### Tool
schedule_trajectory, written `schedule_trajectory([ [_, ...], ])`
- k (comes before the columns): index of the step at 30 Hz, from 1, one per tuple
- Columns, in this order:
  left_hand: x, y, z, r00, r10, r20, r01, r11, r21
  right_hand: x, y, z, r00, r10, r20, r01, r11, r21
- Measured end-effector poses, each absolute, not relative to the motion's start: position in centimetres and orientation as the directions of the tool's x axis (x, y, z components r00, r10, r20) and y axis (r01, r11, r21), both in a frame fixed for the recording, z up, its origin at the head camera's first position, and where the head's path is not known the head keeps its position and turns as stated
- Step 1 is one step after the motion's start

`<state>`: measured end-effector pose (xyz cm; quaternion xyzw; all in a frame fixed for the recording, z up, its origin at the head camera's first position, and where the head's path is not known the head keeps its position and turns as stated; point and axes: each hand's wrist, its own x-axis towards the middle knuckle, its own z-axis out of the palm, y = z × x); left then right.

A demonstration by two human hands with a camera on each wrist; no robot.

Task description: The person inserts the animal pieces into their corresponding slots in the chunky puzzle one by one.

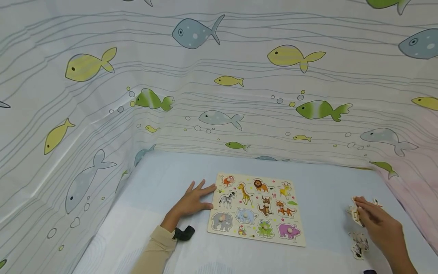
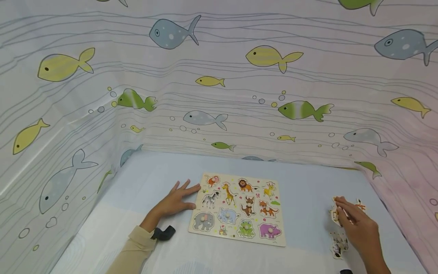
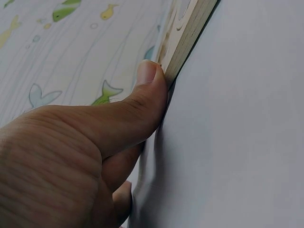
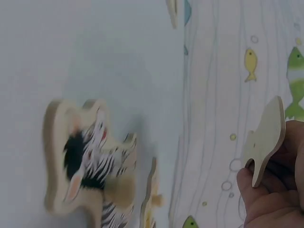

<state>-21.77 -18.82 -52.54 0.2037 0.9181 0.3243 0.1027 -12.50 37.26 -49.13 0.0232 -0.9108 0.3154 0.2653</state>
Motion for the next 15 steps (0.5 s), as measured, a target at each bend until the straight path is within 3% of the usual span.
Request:
schedule_trajectory([
  [5,-21.8,-18.9,-52.8,-0.893,0.447,-0.05,0.32,0.709,0.628,-13.6,34.5,-48.0,-0.859,-0.007,0.512,-0.316,0.794,-0.52],
  [15,-21.8,-18.9,-52.7,-0.89,0.454,-0.038,0.324,0.69,0.647,-16.0,29.5,-47.9,-0.813,-0.151,0.562,-0.468,0.744,-0.477],
])
